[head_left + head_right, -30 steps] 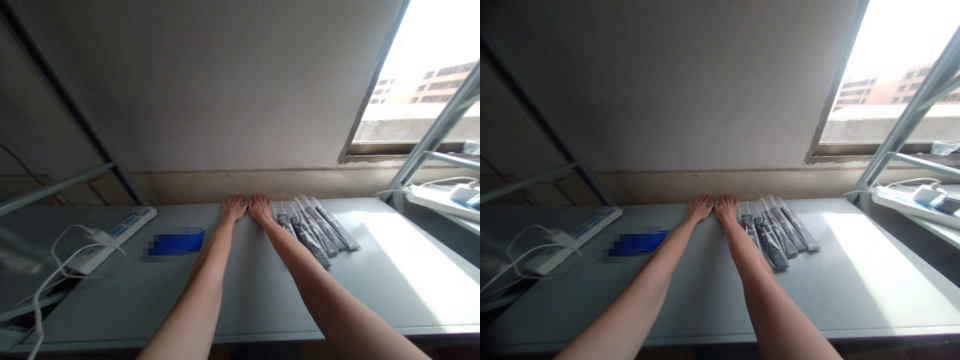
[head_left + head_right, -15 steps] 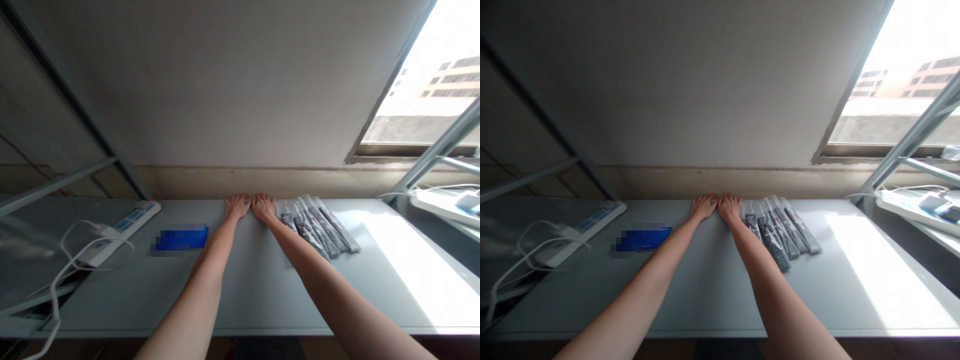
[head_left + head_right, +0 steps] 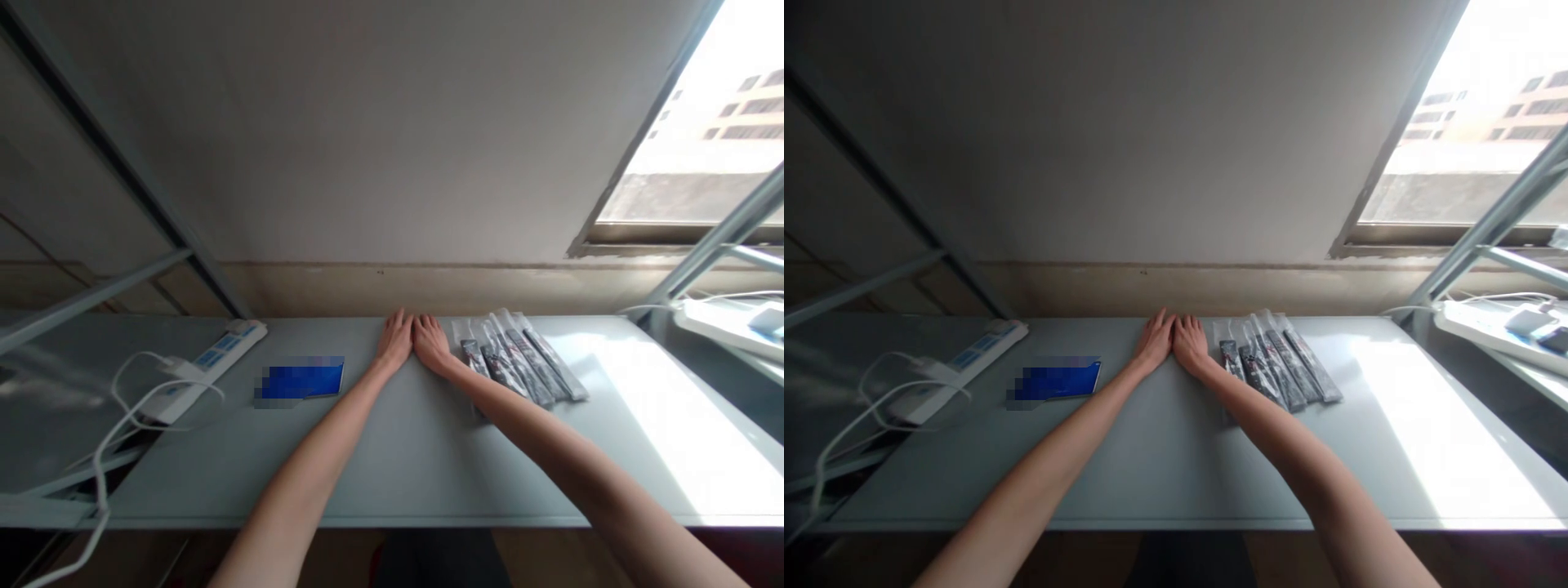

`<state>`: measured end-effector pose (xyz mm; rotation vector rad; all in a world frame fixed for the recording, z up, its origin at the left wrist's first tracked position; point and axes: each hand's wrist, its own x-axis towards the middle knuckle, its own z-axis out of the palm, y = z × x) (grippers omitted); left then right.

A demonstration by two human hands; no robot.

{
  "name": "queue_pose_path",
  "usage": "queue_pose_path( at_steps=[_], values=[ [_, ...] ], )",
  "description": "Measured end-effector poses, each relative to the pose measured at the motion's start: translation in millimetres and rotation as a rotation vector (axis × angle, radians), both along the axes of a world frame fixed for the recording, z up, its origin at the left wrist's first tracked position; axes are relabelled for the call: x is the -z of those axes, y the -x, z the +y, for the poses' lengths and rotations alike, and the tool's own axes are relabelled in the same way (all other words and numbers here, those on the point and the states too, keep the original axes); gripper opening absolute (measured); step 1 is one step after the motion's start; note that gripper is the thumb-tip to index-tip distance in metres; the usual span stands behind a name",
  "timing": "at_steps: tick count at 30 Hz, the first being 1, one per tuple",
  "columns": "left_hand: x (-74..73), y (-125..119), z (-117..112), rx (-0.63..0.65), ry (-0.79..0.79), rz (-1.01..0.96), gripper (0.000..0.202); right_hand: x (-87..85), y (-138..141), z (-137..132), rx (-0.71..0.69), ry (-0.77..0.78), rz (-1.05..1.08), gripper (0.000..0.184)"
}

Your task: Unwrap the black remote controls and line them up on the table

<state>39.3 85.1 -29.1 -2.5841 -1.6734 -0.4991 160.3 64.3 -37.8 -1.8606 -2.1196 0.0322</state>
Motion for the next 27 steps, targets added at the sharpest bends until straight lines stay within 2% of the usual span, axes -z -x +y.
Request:
queue_pose_path(
  at_steps=[2, 4, 7, 10, 12, 13, 15, 18, 23, 27],
  values=[
    [-3.0, 0, -15, 0.035, -0.036, 0.004, 0.035, 7.0, 4, -19, -0.057, -0.016, 0.000, 0.053],
    [-5.3, 1, -31, 0.125, -0.051, 0.024, 0.025, 13.5, 6, -39, -0.127, -0.026, 0.003, 0.053],
    [-7.0, 3, -49, 0.238, -0.064, 0.036, 0.017, 14.2, -1, -63, -0.204, -0.026, 0.008, 0.048],
    [-6.1, 6, -58, 0.344, -0.112, 0.009, 0.016, -0.3, -24, -78, -0.271, -0.021, 0.028, 0.043],
    [-4.2, 7, -59, 0.369, -0.115, 0.001, 0.018, -14.2, -44, -85, -0.399, -0.008, 0.125, 0.038],
    [-2.9, 7, -58, 0.370, -0.115, -0.002, 0.020, -20.5, -55, -88, -0.418, 0.009, 0.188, 0.036],
    [0.1, 8, -56, 0.371, -0.121, -0.009, 0.026, -28.5, -71, -93, -0.347, -0.006, 0.275, 0.037],
    [3.8, 10, -52, 0.402, -0.104, -0.010, 0.032, -28.1, -81, -97, -0.254, -0.043, 0.351, 0.038],
    [1.7, 12, -52, 0.455, -0.023, 0.010, 0.023, -17.7, -75, -99, -0.365, 0.026, 0.316, 0.053],
    [-2.3, 13, -54, 0.464, -0.004, 0.017, 0.023, -15.4, -73, -99, -0.380, 0.028, 0.285, 0.056]
  ],
)
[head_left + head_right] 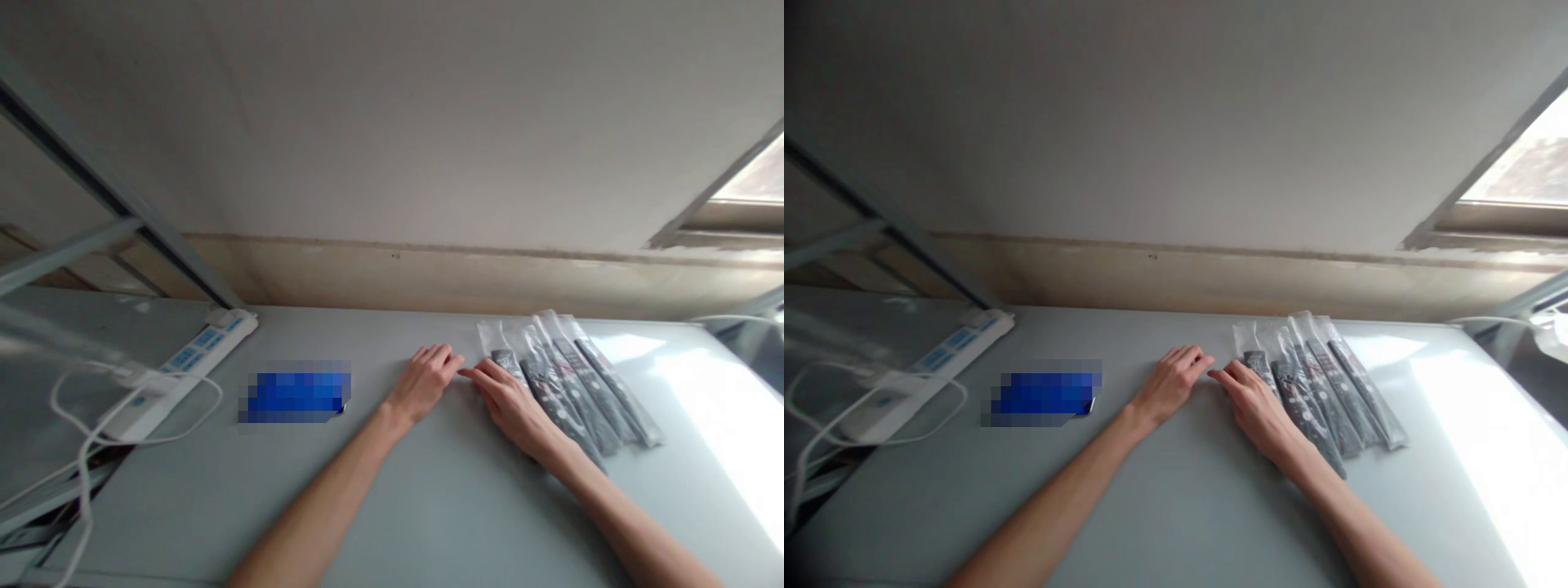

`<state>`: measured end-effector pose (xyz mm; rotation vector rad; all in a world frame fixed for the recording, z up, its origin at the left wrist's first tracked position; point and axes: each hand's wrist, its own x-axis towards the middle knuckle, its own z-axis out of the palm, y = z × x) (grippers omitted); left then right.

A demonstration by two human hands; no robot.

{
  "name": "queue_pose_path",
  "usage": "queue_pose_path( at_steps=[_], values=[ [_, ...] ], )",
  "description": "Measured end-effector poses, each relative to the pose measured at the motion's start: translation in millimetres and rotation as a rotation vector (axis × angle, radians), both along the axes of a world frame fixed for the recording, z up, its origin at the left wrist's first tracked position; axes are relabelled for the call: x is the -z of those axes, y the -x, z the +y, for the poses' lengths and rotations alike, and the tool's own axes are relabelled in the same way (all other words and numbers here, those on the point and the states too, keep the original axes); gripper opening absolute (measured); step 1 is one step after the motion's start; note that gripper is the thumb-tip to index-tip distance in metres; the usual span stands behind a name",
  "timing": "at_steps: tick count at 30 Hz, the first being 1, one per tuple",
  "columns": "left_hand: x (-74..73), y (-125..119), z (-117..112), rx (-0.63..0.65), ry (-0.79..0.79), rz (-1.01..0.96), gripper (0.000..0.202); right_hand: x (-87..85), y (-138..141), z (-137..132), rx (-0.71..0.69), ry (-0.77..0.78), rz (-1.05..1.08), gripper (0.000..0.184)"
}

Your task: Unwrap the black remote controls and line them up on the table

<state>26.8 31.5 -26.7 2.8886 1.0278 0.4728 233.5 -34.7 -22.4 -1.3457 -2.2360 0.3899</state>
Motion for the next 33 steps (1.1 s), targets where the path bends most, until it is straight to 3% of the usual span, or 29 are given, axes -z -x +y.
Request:
queue_pose_path(
  at_steps=[10, 20, 33],
  values=[
    [4.8, -1, 1, 0.012, -0.002, -0.008, 0.017, -1.6, -1, 1, 0.010, 0.008, 0.019, 0.046],
    [-1.8, 0, -6, -0.018, 0.020, 0.016, 0.014, -1.9, 0, 3, 0.010, -0.046, -0.064, 0.038],
    [-0.4, 1, -11, -0.043, 0.041, 0.030, 0.017, -3.3, 0, 5, -0.040, -0.012, -0.009, 0.044]
  ],
)
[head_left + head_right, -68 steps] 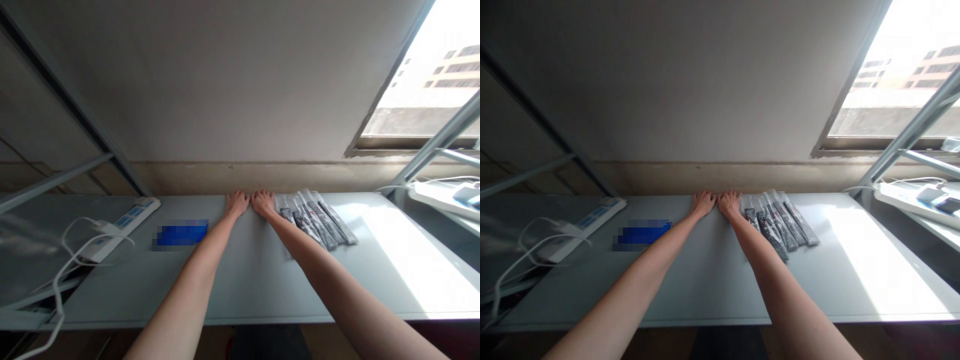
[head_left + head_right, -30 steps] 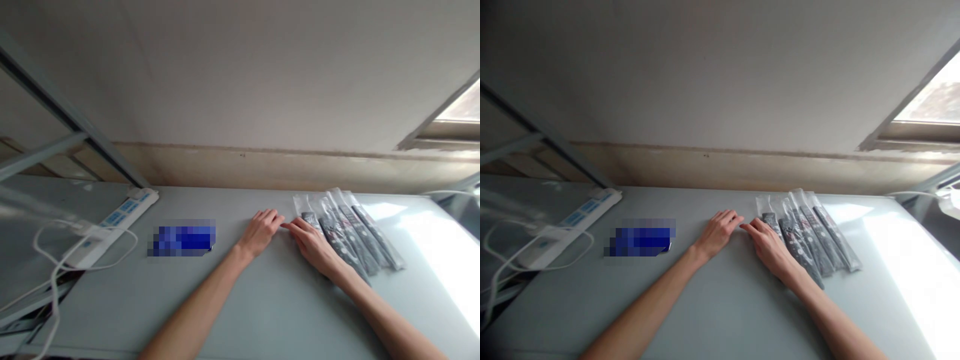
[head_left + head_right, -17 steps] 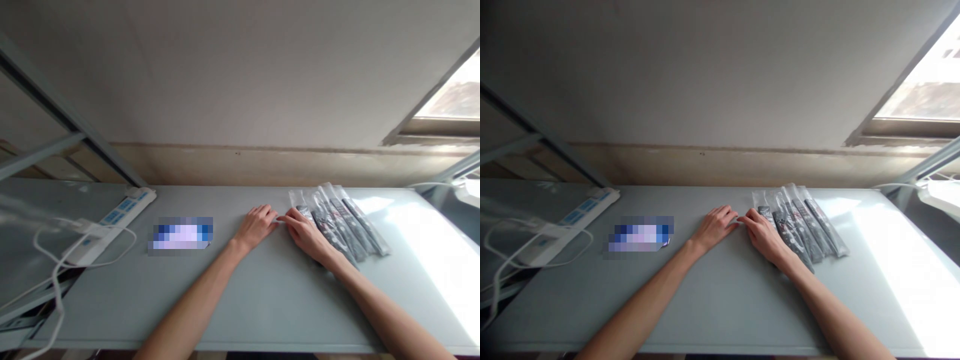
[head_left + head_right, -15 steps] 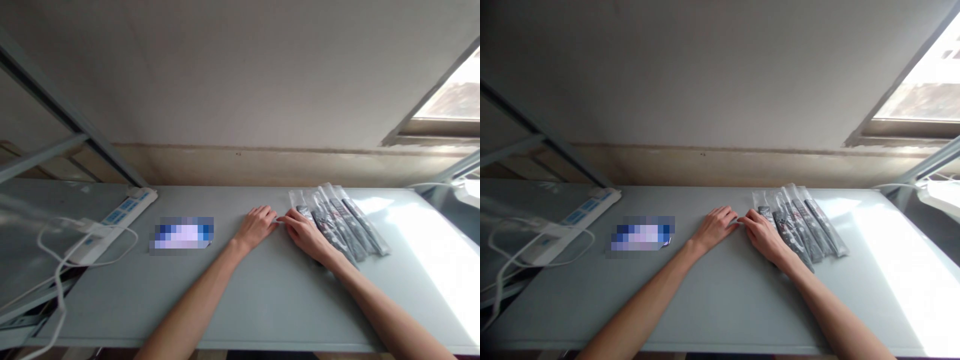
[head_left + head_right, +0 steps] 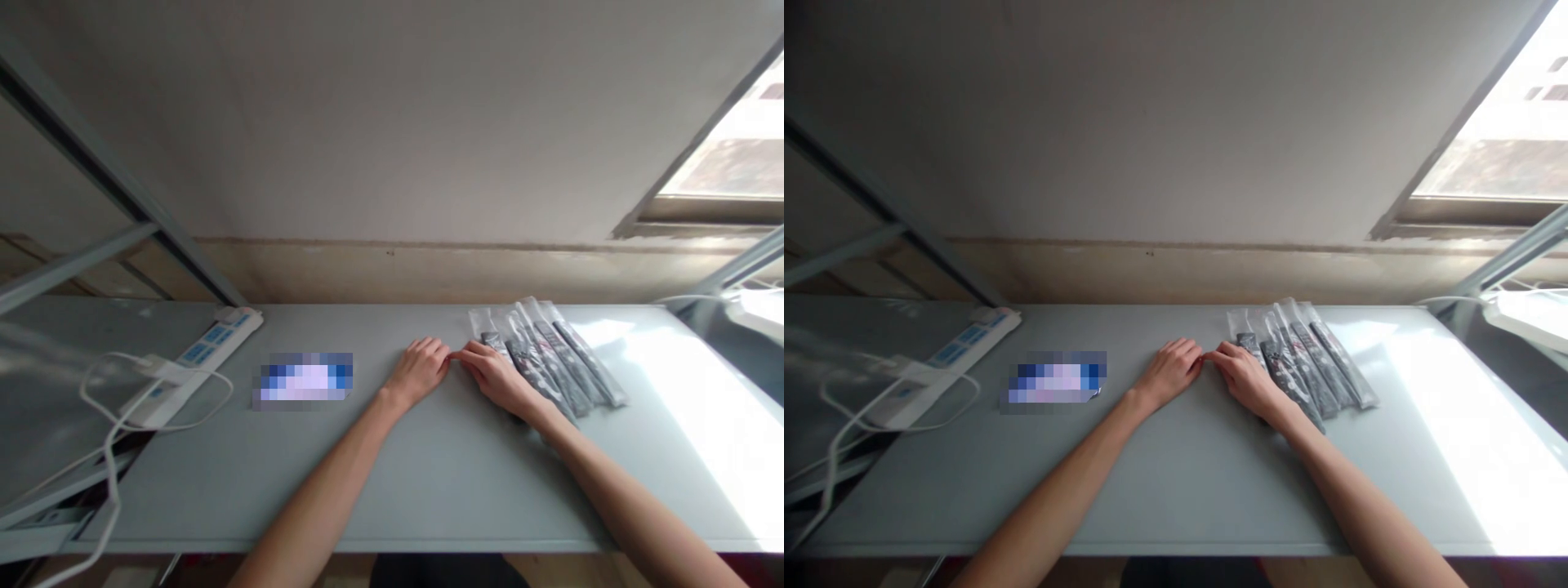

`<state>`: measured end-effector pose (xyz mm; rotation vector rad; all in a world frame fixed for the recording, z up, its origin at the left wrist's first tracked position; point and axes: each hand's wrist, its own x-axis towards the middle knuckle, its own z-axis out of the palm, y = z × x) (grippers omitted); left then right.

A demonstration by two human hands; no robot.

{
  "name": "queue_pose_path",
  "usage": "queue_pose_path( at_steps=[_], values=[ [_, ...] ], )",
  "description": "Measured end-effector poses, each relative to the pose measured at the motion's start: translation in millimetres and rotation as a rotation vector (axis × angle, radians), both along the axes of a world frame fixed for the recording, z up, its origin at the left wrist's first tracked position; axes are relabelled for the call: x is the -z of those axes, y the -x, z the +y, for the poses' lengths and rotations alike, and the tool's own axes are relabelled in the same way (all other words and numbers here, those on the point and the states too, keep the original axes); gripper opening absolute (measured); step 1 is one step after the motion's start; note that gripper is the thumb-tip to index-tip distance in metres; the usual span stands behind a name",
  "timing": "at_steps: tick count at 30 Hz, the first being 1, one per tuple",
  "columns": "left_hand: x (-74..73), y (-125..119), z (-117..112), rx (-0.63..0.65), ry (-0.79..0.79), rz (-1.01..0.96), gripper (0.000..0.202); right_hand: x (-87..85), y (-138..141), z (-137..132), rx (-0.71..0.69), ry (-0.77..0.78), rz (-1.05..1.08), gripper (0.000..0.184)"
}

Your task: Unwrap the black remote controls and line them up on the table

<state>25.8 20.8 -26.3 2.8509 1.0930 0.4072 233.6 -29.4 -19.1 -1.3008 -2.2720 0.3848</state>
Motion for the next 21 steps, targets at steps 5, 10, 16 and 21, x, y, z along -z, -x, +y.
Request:
queue_pose_path(
  at_steps=[5, 10, 16, 21],
  values=[
    [-0.4, 1, -1, 0.001, -0.013, -0.004, 0.014, 0.4, 0, 0, 0.147, -0.141, 0.039, 0.042],
    [-2.5, 4, -7, 0.015, -0.011, -0.005, 0.016, 3.7, -8, 3, 0.423, -0.223, -0.010, 0.033],
    [0.4, 6, -11, 0.062, 0.024, -0.023, 0.023, 7.9, -13, 4, 0.487, -0.287, -0.135, 0.031],
    [3.9, 6, -14, 0.081, 0.075, -0.018, 0.032, 13.0, 6, -8, 0.426, -0.191, -0.127, 0.041]
  ],
)
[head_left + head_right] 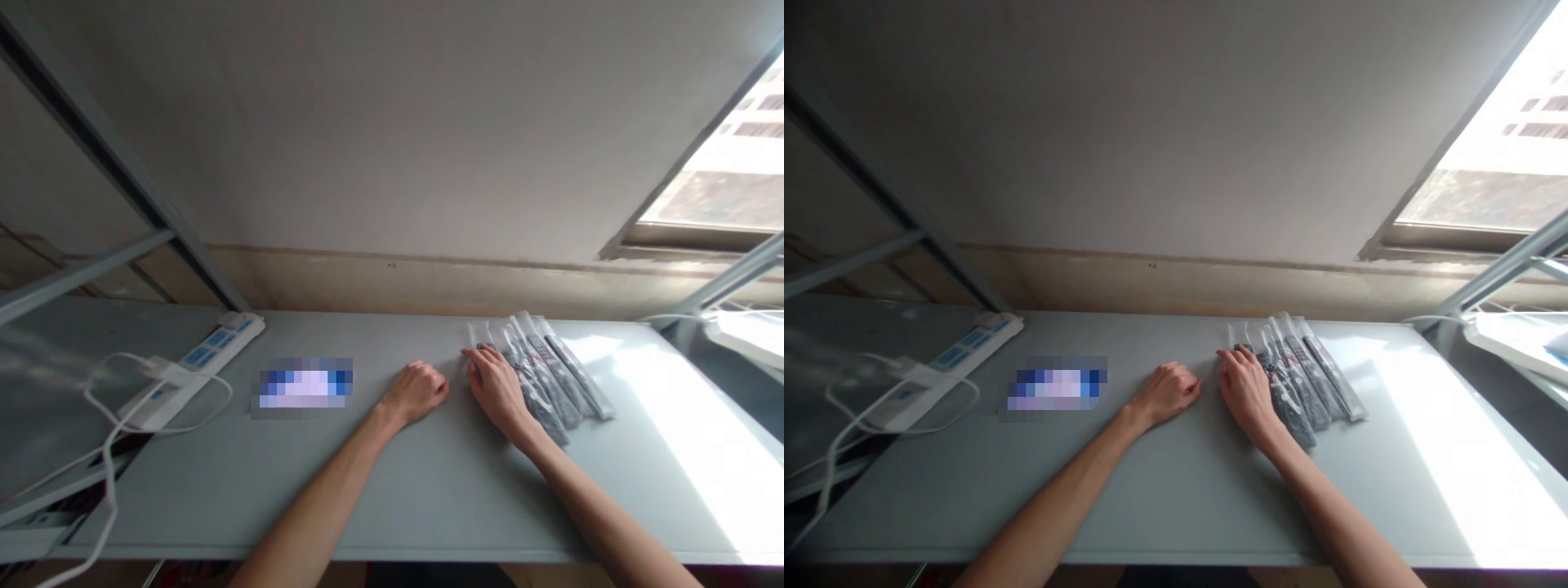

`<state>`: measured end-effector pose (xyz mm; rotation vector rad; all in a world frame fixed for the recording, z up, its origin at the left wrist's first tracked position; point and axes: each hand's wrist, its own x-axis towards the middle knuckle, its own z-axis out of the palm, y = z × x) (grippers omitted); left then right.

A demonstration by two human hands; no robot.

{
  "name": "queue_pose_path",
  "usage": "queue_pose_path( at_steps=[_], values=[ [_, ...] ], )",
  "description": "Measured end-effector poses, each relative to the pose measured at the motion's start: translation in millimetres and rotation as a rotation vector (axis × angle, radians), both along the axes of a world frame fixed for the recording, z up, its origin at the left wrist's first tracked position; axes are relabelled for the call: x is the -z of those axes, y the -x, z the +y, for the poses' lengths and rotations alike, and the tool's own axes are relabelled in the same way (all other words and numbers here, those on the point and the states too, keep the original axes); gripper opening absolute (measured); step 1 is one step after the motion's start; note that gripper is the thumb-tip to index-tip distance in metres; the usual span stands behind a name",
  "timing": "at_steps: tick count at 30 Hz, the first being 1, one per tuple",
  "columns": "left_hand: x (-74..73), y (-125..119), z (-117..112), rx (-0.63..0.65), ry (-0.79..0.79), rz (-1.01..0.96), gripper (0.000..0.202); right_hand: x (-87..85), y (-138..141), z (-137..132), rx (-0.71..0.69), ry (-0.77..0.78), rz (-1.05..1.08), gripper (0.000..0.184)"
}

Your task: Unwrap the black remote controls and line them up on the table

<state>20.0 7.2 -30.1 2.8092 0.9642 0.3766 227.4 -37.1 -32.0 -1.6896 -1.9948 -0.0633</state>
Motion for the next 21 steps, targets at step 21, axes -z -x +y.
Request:
queue_pose_path(
  at_steps=[21],
  values=[
    [-13.5, -6, -3, -0.341, 0.028, 0.044, 0.050, -14.7, 11, -16, -0.285, -0.079, 0.311, 0.058]
  ],
)
